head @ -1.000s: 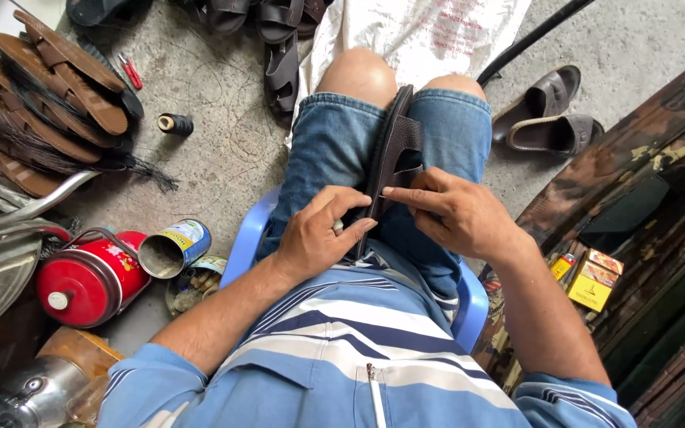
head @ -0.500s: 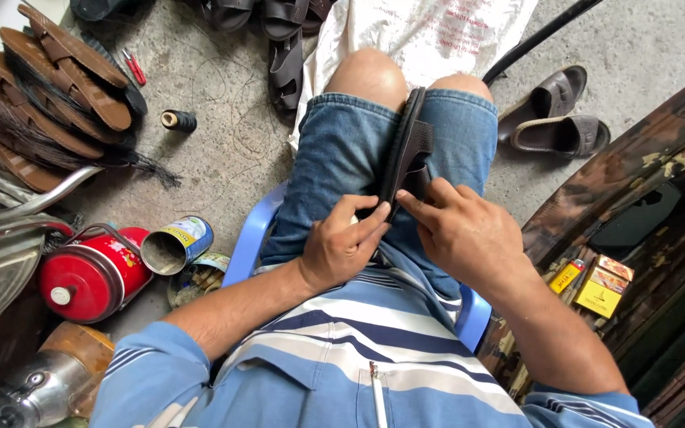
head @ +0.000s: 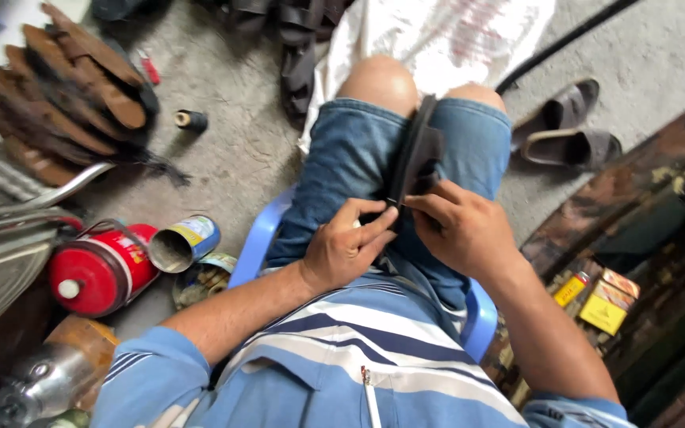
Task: Hand-stitching a leather sandal using a needle and thread.
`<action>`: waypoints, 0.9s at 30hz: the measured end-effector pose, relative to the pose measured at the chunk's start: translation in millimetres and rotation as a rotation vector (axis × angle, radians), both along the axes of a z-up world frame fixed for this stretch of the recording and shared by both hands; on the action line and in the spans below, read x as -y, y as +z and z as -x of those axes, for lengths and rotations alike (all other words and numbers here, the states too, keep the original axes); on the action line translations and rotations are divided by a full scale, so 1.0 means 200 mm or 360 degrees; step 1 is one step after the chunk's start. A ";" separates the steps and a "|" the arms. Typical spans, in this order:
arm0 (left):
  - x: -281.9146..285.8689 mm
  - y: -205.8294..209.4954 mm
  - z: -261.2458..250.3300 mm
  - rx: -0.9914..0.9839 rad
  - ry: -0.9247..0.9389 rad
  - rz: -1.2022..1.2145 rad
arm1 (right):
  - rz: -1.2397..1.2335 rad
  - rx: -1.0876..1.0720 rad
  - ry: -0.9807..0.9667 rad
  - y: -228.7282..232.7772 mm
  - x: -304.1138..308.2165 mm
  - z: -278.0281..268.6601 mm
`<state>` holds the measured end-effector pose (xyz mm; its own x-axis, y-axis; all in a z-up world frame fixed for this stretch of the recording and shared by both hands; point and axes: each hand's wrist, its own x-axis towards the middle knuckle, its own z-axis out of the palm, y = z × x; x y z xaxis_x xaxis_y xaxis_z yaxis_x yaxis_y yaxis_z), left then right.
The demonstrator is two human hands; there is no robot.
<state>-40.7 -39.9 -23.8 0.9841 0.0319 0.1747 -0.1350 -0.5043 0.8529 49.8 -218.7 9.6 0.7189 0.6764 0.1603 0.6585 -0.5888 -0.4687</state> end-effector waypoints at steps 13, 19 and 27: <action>-0.39 0.24 -0.13 -0.1025 -0.0504 0.0263 | 0.0427 -0.0173 0.0179 0.14 -0.06 -0.01; -0.15 0.11 -0.12 -0.1069 -0.0298 0.1520 | 0.0190 -0.0197 0.0097 0.07 -0.05 0.01; -0.17 0.02 -0.17 -0.0534 -0.0255 -0.0082 | -0.0085 -0.0354 0.0128 0.08 0.00 0.01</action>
